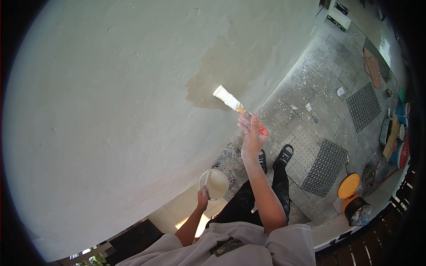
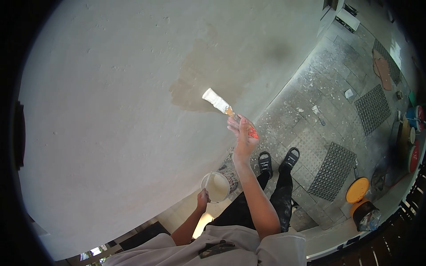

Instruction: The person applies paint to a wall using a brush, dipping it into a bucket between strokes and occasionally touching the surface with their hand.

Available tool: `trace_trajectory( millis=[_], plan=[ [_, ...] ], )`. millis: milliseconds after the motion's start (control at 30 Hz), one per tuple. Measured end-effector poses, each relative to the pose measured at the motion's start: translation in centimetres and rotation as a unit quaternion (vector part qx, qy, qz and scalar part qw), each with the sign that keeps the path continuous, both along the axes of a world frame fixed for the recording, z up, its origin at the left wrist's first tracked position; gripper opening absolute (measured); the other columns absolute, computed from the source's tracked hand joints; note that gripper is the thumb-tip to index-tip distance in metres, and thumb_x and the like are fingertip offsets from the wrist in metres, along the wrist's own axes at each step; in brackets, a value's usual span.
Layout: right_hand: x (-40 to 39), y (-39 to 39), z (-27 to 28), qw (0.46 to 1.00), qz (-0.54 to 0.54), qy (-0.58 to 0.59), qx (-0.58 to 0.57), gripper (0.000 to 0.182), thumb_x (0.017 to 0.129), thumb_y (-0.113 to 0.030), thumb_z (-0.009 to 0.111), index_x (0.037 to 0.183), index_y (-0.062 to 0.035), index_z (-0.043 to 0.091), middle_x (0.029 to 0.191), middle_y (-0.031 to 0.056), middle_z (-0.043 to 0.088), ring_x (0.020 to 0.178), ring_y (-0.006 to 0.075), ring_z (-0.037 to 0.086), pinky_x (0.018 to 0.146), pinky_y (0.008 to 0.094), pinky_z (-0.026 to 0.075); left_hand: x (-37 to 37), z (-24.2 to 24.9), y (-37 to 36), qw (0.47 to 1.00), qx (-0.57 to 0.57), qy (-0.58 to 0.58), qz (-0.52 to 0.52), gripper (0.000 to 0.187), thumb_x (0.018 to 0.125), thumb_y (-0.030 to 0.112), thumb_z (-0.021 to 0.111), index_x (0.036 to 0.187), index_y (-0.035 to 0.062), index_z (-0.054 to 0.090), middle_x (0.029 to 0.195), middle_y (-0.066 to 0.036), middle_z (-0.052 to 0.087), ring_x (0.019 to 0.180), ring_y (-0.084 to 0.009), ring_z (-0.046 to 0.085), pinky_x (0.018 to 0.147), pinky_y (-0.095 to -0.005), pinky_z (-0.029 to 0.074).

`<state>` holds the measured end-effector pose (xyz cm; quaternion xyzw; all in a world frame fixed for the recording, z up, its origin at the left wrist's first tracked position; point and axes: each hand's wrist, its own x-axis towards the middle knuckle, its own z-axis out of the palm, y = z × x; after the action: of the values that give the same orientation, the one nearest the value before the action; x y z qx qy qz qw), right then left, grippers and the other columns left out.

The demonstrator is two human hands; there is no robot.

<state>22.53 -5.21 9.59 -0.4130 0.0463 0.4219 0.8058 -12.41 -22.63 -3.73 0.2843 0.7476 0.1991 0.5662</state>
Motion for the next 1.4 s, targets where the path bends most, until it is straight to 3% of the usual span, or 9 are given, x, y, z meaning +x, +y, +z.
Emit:
trace_trajectory(
  millis=[167, 333, 533, 633, 733, 833, 1033, 1233, 1400],
  plan=[
    [0.3, -1.7, -0.8, 1.0, 0.018, -0.018, -0.015, 0.038, 0.095, -0.022, 0.05, 0.115, 0.0102, 0.049, 0.095, 0.0191, 0.063, 0.084, 0.0211, 0.065, 0.073, 0.0277, 0.054, 0.4, 0.1, 0.6, 1.0, -0.009, 0.016, -0.02, 0.033, 0.096, 0.033, 0.042, 0.073, 0.0109, 0.046, 0.056, 0.004, 0.036, 0.044, -0.0072, 0.034, 0.042, -0.0242, 0.032],
    [0.9, -1.6, 6.1, 0.997, 0.006, -0.062, 0.052, 0.035, 0.096, -0.021, 0.048, 0.108, 0.0113, 0.053, 0.09, 0.0205, 0.064, 0.081, 0.0251, 0.066, 0.072, 0.0322, 0.056, 1.3, 1.2, 0.1, 0.999, -0.004, 0.016, -0.035, 0.032, 0.096, 0.034, 0.041, 0.073, 0.011, 0.046, 0.056, 0.004, 0.036, 0.045, -0.0076, 0.035, 0.043, -0.0242, 0.033],
    [-0.8, -0.9, 2.2, 0.998, 0.032, -0.045, 0.005, 0.035, 0.095, -0.019, 0.048, 0.113, 0.0111, 0.05, 0.093, 0.0198, 0.063, 0.082, 0.0246, 0.066, 0.073, 0.03, 0.054, 0.7, 0.9, 0.3, 0.999, -0.005, 0.006, -0.032, 0.032, 0.096, 0.032, 0.041, 0.073, 0.0111, 0.046, 0.055, 0.004, 0.035, 0.045, -0.007, 0.034, 0.043, -0.024, 0.033],
    [0.1, -1.9, 2.3, 0.993, 0.05, -0.091, -0.048, 0.033, 0.095, -0.018, 0.049, 0.112, 0.0111, 0.05, 0.098, 0.0204, 0.061, 0.081, 0.0244, 0.066, 0.072, 0.0315, 0.055, 0.7, 0.8, 0.2, 0.999, -0.008, 0.007, -0.033, 0.032, 0.096, 0.032, 0.041, 0.072, 0.0111, 0.046, 0.055, 0.005, 0.035, 0.044, -0.0071, 0.034, 0.043, -0.0243, 0.033],
    [0.4, -1.9, 5.2, 0.984, 0.002, -0.172, -0.048, 0.027, 0.095, -0.013, 0.047, 0.107, 0.0092, 0.055, 0.088, 0.018, 0.065, 0.078, 0.0219, 0.066, 0.071, 0.0303, 0.054, 0.8, 0.6, 0.2, 0.999, -0.007, 0.015, -0.027, 0.032, 0.096, 0.031, 0.042, 0.071, 0.0112, 0.045, 0.054, 0.005, 0.035, 0.044, -0.0068, 0.033, 0.042, -0.0243, 0.032],
    [1.2, -1.9, 8.7, 0.963, -0.021, -0.267, 0.029, 0.026, 0.094, -0.013, 0.047, 0.108, 0.0084, 0.055, 0.088, 0.0179, 0.065, 0.078, 0.0215, 0.066, 0.072, 0.0296, 0.053, 1.0, 0.9, -0.1, 0.999, -0.006, 0.024, -0.022, 0.031, 0.096, 0.028, 0.042, 0.07, 0.0115, 0.044, 0.054, 0.005, 0.034, 0.045, -0.0059, 0.033, 0.042, -0.0238, 0.031],
    [1.7, -0.5, 9.4, 0.976, 0.04, -0.19, 0.102, 0.027, 0.094, -0.013, 0.047, 0.108, 0.0079, 0.055, 0.091, 0.0174, 0.065, 0.08, 0.0225, 0.066, 0.071, 0.0298, 0.053, 0.2, 0.5, -0.6, 0.999, -0.002, 0.022, -0.026, 0.03, 0.096, 0.027, 0.042, 0.071, 0.0115, 0.044, 0.054, 0.005, 0.034, 0.045, -0.0059, 0.033, 0.042, -0.0239, 0.031],
    [0.5, -1.4, 4.6, 0.983, 0.07, -0.169, 0.01, 0.027, 0.095, -0.013, 0.046, 0.108, 0.0088, 0.054, 0.1, 0.0178, 0.061, 0.081, 0.0255, 0.066, 0.066, 0.0317, 0.055, 0.1, 0.3, -0.3, 0.999, -0.01, 0.023, -0.021, 0.031, 0.096, 0.028, 0.043, 0.07, 0.0114, 0.045, 0.054, 0.005, 0.035, 0.045, -0.0061, 0.033, 0.042, -0.024, 0.031],
    [1.0, -1.5, 6.6, 0.988, 0.006, -0.137, 0.075, 0.028, 0.095, -0.014, 0.045, 0.107, 0.0093, 0.053, 0.101, 0.0185, 0.06, 0.079, 0.0288, 0.066, 0.063, 0.0331, 0.055, 0.4, 0.6, -0.5, 0.999, -0.005, 0.036, -0.031, 0.031, 0.096, 0.029, 0.043, 0.07, 0.0108, 0.045, 0.055, 0.004, 0.035, 0.045, -0.0064, 0.034, 0.042, -0.0244, 0.032]
  ],
)
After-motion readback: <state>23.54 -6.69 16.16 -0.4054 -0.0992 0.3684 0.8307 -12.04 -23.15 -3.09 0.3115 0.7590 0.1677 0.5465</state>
